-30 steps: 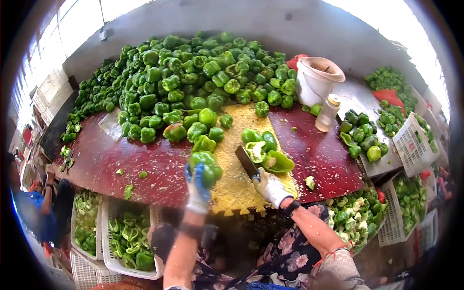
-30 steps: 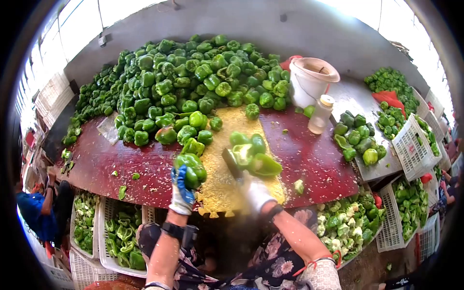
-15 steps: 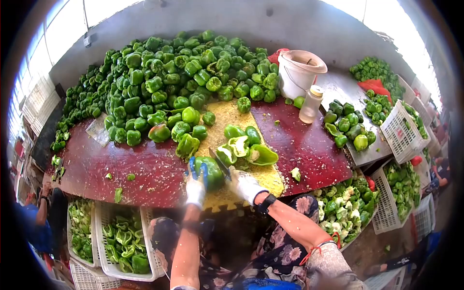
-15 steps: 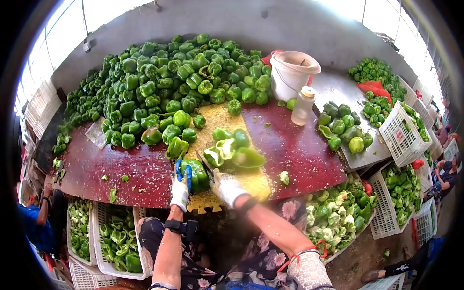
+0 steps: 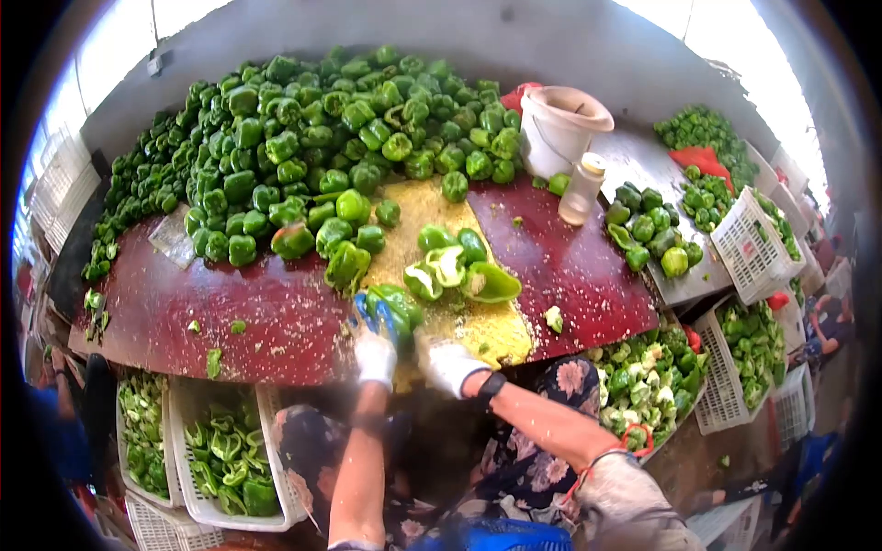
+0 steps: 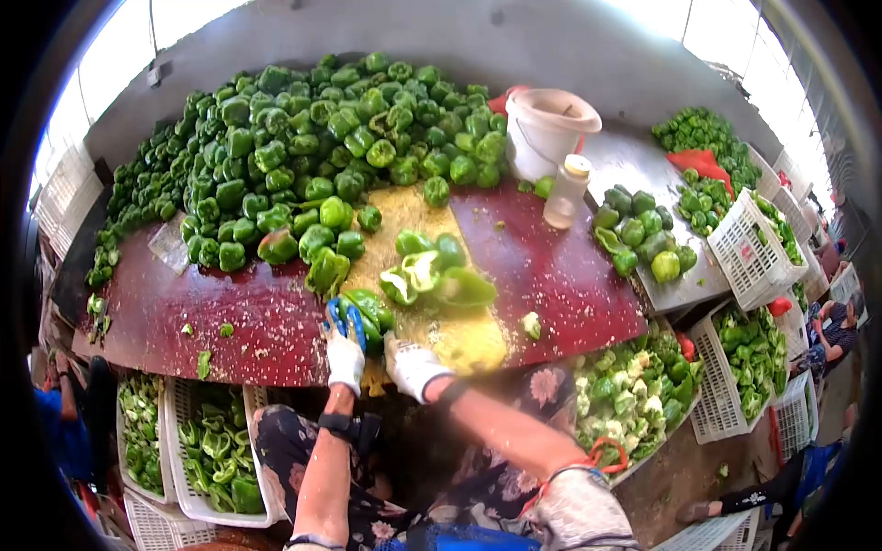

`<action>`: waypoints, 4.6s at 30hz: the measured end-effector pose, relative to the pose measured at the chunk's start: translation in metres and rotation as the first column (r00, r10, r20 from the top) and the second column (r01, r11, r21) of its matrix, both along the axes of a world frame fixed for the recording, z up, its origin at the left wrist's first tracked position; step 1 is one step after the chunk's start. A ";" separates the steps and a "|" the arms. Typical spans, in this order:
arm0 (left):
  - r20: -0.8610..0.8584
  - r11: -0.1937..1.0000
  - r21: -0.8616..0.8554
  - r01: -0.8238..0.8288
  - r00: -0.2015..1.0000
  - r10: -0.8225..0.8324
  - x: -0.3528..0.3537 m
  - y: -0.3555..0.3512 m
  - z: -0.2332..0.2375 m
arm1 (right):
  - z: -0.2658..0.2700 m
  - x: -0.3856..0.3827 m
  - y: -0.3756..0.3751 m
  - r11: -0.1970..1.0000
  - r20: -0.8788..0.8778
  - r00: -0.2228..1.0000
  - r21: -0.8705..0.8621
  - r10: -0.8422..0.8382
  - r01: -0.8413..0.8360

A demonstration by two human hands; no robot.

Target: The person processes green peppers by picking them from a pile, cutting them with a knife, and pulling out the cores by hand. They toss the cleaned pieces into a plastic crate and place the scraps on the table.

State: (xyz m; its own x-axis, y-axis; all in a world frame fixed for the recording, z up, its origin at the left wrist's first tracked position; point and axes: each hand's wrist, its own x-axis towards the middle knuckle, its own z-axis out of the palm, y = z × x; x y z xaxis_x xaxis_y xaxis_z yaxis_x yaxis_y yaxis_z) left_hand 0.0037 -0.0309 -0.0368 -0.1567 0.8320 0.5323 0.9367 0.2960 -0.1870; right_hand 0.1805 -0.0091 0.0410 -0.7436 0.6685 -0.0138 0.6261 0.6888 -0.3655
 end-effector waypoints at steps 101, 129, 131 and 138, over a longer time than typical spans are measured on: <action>0.444 0.942 0.200 -0.269 -0.832 -0.332 0.005 -0.033 0.048 | -0.045 0.031 0.055 0.385 -0.409 0.461 -0.911 -0.788 -0.149; -0.040 0.418 0.750 -0.513 -0.665 -0.746 -0.066 -0.188 0.144 | 0.097 -0.057 -0.063 0.774 -0.738 0.630 -0.538 -0.242 -0.334; -0.172 0.237 0.790 -0.566 -0.576 -0.799 -0.101 -0.224 0.137 | 0.077 -0.050 -0.049 0.781 -0.676 0.710 -0.546 -0.198 -0.302; -0.038 -0.199 0.771 -0.605 0.268 -0.963 -0.257 -0.423 0.128 | 0.005 0.011 -0.016 0.722 -0.562 0.790 -0.649 -0.244 -0.239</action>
